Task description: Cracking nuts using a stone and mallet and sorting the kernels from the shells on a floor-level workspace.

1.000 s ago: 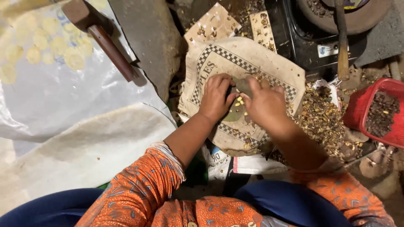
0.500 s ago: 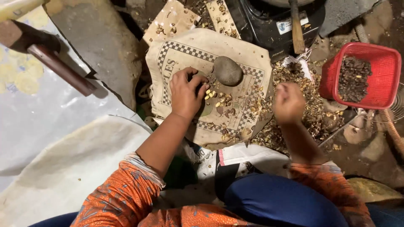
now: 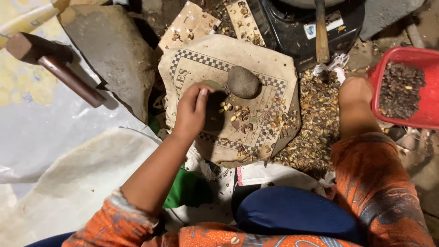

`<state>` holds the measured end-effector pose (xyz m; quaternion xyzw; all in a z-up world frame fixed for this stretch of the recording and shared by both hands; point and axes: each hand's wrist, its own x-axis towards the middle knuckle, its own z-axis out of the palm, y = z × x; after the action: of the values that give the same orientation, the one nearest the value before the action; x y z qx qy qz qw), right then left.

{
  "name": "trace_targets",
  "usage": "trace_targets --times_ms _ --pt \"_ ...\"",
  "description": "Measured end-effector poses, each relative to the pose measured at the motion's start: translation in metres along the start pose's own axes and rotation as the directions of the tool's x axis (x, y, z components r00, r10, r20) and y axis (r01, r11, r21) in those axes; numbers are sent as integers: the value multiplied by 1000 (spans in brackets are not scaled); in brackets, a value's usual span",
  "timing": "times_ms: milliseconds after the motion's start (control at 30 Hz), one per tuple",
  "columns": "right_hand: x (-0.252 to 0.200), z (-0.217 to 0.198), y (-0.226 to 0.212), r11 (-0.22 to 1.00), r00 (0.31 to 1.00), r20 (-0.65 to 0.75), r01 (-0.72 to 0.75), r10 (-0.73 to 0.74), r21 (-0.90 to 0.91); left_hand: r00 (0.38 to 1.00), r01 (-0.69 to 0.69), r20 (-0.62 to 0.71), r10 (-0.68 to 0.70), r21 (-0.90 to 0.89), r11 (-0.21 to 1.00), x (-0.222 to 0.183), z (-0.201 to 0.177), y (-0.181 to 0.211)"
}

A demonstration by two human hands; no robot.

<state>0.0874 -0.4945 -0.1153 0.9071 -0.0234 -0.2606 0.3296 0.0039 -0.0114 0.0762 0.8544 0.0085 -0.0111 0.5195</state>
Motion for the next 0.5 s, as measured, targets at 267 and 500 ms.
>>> trace_targets --times_ms 267,500 --pt "15 39 -8 993 976 -217 1 25 116 878 434 362 -313 -327 839 -29 -19 -6" --pt "18 -10 11 819 961 -173 -81 215 567 791 485 493 -363 -143 863 -47 -5 -4"
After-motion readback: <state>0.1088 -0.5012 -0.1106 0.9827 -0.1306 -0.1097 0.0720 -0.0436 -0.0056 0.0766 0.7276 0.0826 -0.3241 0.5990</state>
